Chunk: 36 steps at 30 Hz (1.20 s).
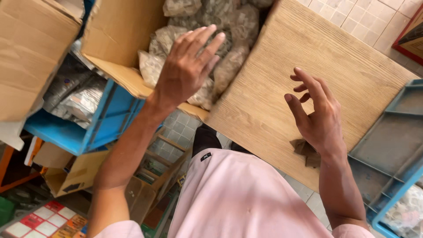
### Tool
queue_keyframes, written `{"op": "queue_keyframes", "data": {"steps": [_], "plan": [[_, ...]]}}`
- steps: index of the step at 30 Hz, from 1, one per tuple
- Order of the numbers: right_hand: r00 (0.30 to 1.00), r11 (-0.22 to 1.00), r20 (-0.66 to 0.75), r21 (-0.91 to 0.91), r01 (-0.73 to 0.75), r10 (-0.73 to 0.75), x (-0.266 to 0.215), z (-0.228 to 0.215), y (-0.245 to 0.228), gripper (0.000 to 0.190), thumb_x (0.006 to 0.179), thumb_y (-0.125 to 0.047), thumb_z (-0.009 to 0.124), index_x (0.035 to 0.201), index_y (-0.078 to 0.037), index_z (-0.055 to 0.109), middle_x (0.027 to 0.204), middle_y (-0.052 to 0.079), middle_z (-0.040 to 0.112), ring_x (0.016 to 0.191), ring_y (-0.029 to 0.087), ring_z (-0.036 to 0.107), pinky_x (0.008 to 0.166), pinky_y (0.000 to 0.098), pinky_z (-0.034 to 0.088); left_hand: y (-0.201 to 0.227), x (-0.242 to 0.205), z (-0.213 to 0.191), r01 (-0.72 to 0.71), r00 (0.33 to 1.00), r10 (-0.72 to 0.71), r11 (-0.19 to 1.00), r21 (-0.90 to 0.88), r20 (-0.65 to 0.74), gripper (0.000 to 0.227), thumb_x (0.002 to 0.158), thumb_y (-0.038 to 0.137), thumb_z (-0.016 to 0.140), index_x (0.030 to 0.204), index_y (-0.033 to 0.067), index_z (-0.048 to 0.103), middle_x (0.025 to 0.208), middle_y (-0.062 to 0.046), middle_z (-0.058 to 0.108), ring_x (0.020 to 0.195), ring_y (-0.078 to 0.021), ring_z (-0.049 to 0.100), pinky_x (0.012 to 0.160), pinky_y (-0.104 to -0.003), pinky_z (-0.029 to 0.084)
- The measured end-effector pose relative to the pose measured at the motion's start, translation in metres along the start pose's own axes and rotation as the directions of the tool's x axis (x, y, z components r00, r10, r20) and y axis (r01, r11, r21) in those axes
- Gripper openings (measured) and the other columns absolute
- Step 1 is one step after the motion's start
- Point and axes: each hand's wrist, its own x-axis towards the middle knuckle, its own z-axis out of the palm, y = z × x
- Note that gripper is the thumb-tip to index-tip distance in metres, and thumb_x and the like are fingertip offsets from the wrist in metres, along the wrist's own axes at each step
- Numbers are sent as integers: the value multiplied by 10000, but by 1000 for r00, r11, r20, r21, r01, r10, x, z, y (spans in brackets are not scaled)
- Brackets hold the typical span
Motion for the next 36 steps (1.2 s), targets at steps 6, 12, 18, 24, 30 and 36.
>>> {"op": "queue_keyframes", "data": {"steps": [6, 12, 18, 24, 30, 36], "plan": [[1000, 997, 15, 80, 20, -21, 96, 53, -30, 375, 1039, -51, 596, 1393, 8, 486, 1224, 182, 620, 933, 238, 618, 779, 334, 528, -118, -10, 17, -101, 974, 79, 990, 96, 213, 457, 978, 35, 598, 1425, 19, 504, 1351, -247, 565, 1209, -355, 570, 1022, -457, 471], [969, 992, 215, -72, -106, 119, 183, 96, -33, 482, 1027, -129, 592, 1468, -17, 433, 1153, 190, 540, 879, 265, 566, 804, 419, 493, -177, 8, 74, -226, 884, 187, 973, 42, 428, 548, 867, -16, 582, 1404, 19, 477, 1294, -235, 581, 1170, -344, 576, 962, -445, 466], [695, 953, 672, -296, -64, 255, 247, 167, 9, 580, 928, -247, 643, 1424, -5, 466, 1240, 264, 594, 1004, 394, 640, 840, 508, 505, -199, -13, 164, -252, 615, 238, 963, -99, 751, 881, 734, 467, 778, 1449, 107, 412, 1366, -150, 543, 1191, -316, 542, 971, -478, 405], [103, 842, 849, -528, 113, 518, 260, 271, 44, 607, 852, -586, 660, 1075, -22, 694, 1065, 100, 709, 1022, 271, 667, 791, 404, 551, -226, 4, 179, 28, 295, 144, 987, -159, 944, 1082, 663, 685, 758, 1495, 132, 341, 1532, -147, 372, 1430, -323, 294, 1155, -526, 214], [104, 868, 865, -473, -154, 490, 265, 276, 41, 382, 1007, -313, 476, 1278, -44, 478, 1136, 186, 643, 955, 325, 637, 762, 453, 509, -233, 11, 167, 55, 209, 228, 968, -244, 951, 994, 665, 591, 784, 1474, 191, 369, 1507, -84, 400, 1439, -327, 267, 1145, -571, 240], [306, 876, 824, -414, -248, 477, 251, 285, 75, 260, 889, -18, 368, 979, 33, 607, 857, 244, 674, 715, 381, 678, 535, 476, 535, -231, 18, 151, 269, 281, 154, 935, -232, 947, 779, 836, 471, 679, 1477, 165, 360, 1498, -127, 412, 1418, -305, 309, 1185, -552, 163]]}}
